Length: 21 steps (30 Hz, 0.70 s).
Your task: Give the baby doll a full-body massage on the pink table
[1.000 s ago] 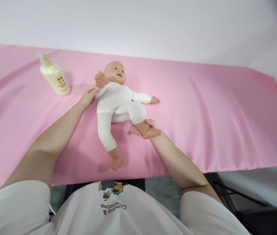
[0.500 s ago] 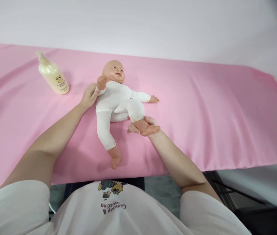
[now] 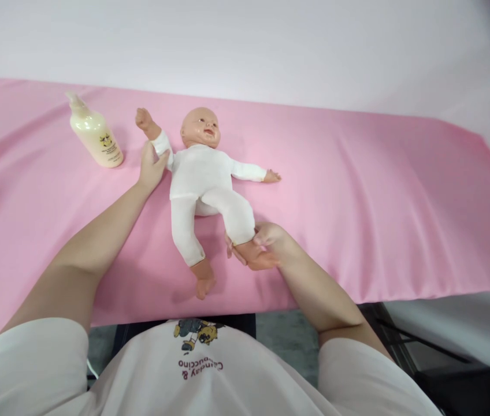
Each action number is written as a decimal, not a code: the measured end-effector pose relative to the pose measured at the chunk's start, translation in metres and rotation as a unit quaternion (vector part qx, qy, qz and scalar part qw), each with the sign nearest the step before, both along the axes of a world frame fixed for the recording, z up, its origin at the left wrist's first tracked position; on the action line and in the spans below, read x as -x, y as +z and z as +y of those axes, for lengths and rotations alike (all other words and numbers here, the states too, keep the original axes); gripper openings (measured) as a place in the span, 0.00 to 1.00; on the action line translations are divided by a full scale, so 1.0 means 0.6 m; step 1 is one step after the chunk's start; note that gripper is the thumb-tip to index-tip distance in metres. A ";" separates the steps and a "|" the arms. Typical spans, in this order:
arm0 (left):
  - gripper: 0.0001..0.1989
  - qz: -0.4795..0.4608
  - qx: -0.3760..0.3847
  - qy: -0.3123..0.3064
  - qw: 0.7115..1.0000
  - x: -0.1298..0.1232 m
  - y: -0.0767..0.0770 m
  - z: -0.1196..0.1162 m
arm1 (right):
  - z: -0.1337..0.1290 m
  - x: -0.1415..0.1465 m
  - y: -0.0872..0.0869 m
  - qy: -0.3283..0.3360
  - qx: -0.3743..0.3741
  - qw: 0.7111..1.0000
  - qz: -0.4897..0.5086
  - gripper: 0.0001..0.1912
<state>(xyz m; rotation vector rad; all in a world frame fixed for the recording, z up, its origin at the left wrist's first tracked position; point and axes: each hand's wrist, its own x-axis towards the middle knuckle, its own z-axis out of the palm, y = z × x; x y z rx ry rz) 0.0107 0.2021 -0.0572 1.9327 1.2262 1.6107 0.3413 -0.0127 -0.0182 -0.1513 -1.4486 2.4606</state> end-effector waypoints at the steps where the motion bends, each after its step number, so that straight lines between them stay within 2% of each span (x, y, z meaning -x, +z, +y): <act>1: 0.31 0.031 -0.019 -0.009 0.999 -0.002 0.006 -0.008 | -0.001 0.001 0.001 -0.003 0.004 0.999 0.046 0.30; 3: 0.29 0.107 -0.056 -0.035 0.992 -0.009 0.021 -0.029 | -0.001 0.003 0.004 -0.022 0.006 0.993 0.112 0.30; 5: 0.26 0.183 -0.084 -0.061 0.978 -0.021 0.035 -0.051 | 0.004 0.006 0.007 -0.078 0.004 0.989 0.123 0.30; 7: 0.21 0.244 -0.104 -0.085 0.960 -0.033 0.045 -0.067 | 0.011 0.012 0.008 -0.217 0.015 0.974 0.071 0.27; 9: 0.18 0.279 -0.119 -0.102 0.947 -0.042 0.048 -0.075 | 0.019 0.020 0.009 -0.357 0.039 0.933 -0.002 0.22; 11: 0.16 0.293 -0.130 -0.108 0.941 -0.046 0.048 -0.078 | 0.023 0.025 0.009 -0.432 0.068 0.897 -0.061 0.19; 13: 0.17 0.289 -0.138 -0.103 0.942 -0.046 0.046 -0.078 | 0.024 0.028 0.010 -0.435 0.080 0.893 -0.081 0.19; 15: 0.20 0.270 -0.141 -0.097 0.947 -0.043 0.044 -0.076 | 0.022 0.027 0.012 -0.405 0.066 0.910 -0.055 0.22; 18: 0.26 0.209 -0.128 -0.086 0.966 -0.037 0.037 -0.067 | 0.014 0.025 0.014 -0.313 0.018 0.949 0.035 0.27; 21: 0.32 0.102 -0.081 -0.060 0.990 -0.027 0.021 -0.046 | 0.004 0.023 0.015 -0.203 -0.006 0.974 0.100 0.29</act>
